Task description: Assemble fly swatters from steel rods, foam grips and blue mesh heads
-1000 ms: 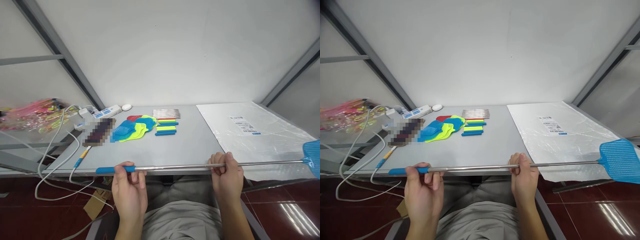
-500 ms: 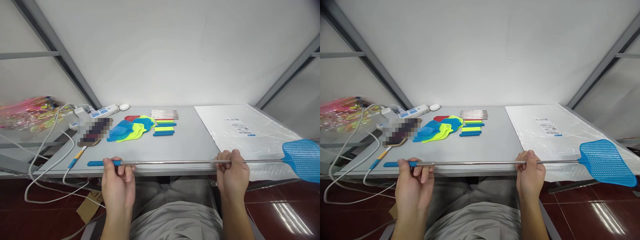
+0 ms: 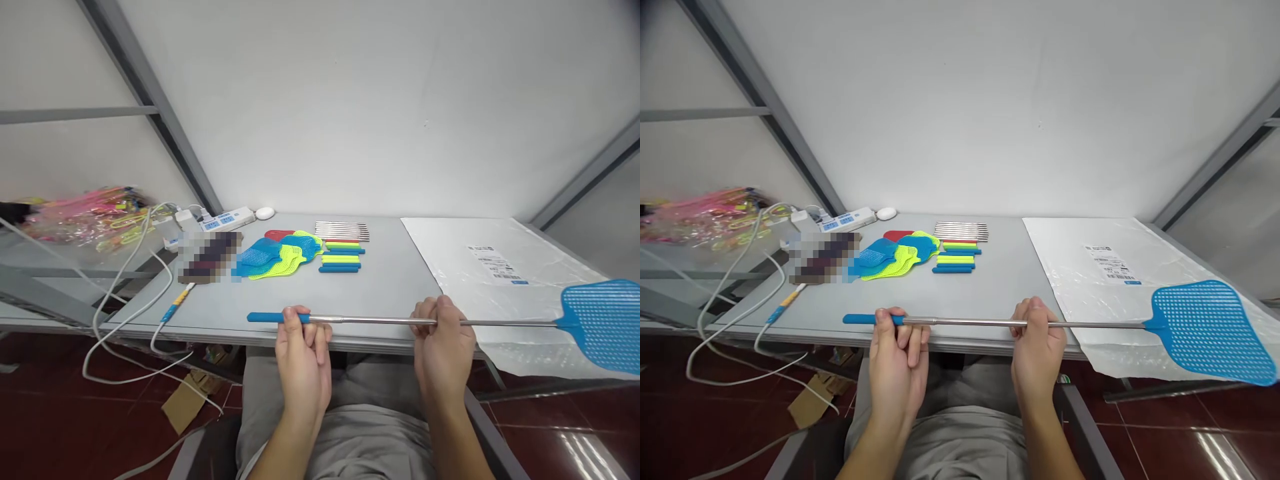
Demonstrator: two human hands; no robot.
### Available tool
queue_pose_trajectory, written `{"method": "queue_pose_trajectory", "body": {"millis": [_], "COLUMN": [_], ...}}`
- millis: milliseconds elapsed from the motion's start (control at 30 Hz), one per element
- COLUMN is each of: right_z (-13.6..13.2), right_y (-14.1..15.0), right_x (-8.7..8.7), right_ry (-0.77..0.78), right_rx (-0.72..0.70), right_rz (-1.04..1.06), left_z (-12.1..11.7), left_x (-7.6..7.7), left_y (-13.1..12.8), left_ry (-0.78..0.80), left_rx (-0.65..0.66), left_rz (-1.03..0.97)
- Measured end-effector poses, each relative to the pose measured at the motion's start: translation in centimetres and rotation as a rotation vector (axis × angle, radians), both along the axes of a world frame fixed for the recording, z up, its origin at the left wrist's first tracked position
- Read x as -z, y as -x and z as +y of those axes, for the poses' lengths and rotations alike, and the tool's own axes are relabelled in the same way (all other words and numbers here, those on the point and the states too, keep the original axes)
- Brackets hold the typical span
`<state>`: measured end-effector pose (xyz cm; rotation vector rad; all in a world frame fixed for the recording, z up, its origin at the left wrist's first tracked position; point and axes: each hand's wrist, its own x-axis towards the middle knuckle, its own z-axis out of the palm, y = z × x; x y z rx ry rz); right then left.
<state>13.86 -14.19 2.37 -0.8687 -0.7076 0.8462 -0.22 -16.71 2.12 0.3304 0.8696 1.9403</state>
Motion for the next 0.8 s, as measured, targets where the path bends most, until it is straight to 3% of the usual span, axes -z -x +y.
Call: {"method": "queue_pose_trajectory", "body": {"millis": [200, 333, 633, 800], "right_z": [-0.2, 0.1, 1.1, 1.5], "right_y": [0.2, -1.4, -4.0, -2.4], "right_x": [1.3, 1.2, 0.8, 0.7], "right_ry": [0.003, -0.050, -0.059, -0.047], "right_rx": [-0.069, -0.102, 0.114, 0.179], "right_rz": [-0.086, 0.086, 0.218, 0.139], "left_z": [0.0, 0.0, 0.9, 1.1], "left_x": [0.0, -0.3, -0.6, -0.8], "left_y": [2.0, 4.2, 6.7, 4.8], "left_ry": [-0.049, -0.066, -0.067, -0.055], "left_rx": [-0.025, -0.099, -0.145, -0.150], "left_rz": [-0.026, 0.010, -0.020, -0.031]}}
